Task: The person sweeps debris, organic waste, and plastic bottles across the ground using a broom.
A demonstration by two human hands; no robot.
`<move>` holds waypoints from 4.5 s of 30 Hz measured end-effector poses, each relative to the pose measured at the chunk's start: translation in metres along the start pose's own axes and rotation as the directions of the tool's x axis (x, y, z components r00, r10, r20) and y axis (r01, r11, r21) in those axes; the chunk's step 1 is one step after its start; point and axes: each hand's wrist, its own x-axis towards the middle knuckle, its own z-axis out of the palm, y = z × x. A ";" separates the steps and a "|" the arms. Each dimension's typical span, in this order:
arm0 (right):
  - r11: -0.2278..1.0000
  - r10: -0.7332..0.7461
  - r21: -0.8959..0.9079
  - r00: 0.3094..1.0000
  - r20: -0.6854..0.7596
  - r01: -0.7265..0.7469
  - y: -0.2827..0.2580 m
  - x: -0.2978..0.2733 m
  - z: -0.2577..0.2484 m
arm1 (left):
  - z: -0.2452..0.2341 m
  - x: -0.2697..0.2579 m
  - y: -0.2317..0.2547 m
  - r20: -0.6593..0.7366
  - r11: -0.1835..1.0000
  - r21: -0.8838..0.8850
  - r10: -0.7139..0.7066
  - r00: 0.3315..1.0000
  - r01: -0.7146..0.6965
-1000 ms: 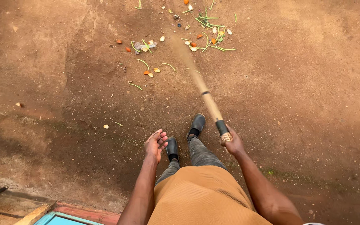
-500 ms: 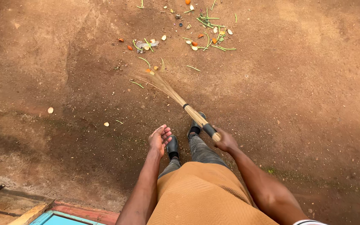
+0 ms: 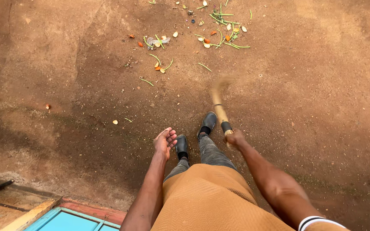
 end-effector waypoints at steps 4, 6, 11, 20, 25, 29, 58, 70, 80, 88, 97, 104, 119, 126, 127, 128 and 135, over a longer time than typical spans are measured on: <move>0.939 -0.140 -0.281 0.965 0.223 0.201 0.001 -0.050 -0.063 | 0.002 -0.006 0.004 -0.014 1.000 0.004 -0.008 1.000 0.008; 0.942 -0.201 -0.232 0.961 0.190 0.242 0.012 -0.070 -0.078 | 0.006 -0.006 0.009 -0.006 1.000 0.004 0.011 1.000 -0.011; 0.959 -0.272 0.079 0.962 -0.012 0.272 0.053 -0.063 -0.064 | 0.013 -0.006 0.008 -0.011 1.000 -0.022 0.007 1.000 -0.008; 0.920 0.124 0.386 0.984 -0.130 -0.065 -0.055 0.006 -0.032 | 0.020 -0.005 -0.004 -0.063 0.999 -0.034 -0.007 0.998 0.005; 0.931 -0.078 -0.351 0.995 0.067 0.097 -0.089 0.000 -0.093 | 0.039 0.000 -0.001 -0.063 1.000 -0.016 -0.018 0.998 0.017; 0.753 -0.333 -0.557 0.933 0.137 0.351 -0.074 -0.010 -0.145 | 0.059 0.000 0.008 -0.091 0.999 -0.042 -0.007 0.996 0.003; 0.984 -0.135 0.101 0.987 -0.083 0.144 -0.048 0.045 -0.169 | 0.172 0.076 0.072 0.025 0.999 -0.043 0.003 1.000 -0.001; 0.993 -0.018 -0.121 1.000 -0.026 0.015 -0.155 0.095 -0.143 | 0.255 0.133 0.160 0.126 0.997 0.076 -0.021 0.992 0.011; 0.749 -0.218 -0.635 0.975 0.035 0.190 -0.209 0.007 -0.201 | 0.290 0.186 0.114 0.107 0.971 0.172 -0.188 0.976 0.168; 0.718 0.242 0.689 0.963 -0.119 -0.096 -0.136 0.056 -0.185 | 0.334 0.186 0.127 0.201 0.946 0.293 -0.201 0.959 0.137; 0.845 -0.382 -0.433 0.920 -0.081 0.313 -0.177 0.123 -0.157 | 0.302 0.173 0.154 0.073 0.990 0.141 -0.040 0.997 0.029; 0.648 -0.333 -0.672 0.927 0.172 0.357 -0.235 0.074 -0.201 | 0.291 0.175 0.119 0.007 0.988 -0.070 -0.135 0.991 0.135; 0.690 0.353 0.686 0.935 -0.041 -0.230 -0.191 0.174 -0.199 | 0.272 0.154 0.135 -0.030 0.997 0.001 -0.081 0.996 0.082; 0.732 -0.322 -0.608 0.943 0.090 0.308 -0.204 0.103 -0.226 | 0.270 0.152 0.141 -0.046 0.995 -0.024 -0.096 0.994 0.095; 0.616 -0.467 -0.674 0.878 0.105 0.408 -0.202 0.095 -0.231 | 0.274 0.154 0.141 -0.041 0.995 -0.022 -0.099 0.994 0.098; 0.620 -0.462 -0.675 0.881 0.098 0.400 -0.197 0.085 -0.234 | 0.280 0.158 0.143 -0.011 0.995 -0.006 -0.097 0.995 0.097; 0.974 -0.225 -0.086 0.910 -0.347 0.208 -0.148 0.083 -0.201 | 0.298 0.162 0.150 0.075 0.997 0.048 -0.056 0.996 0.052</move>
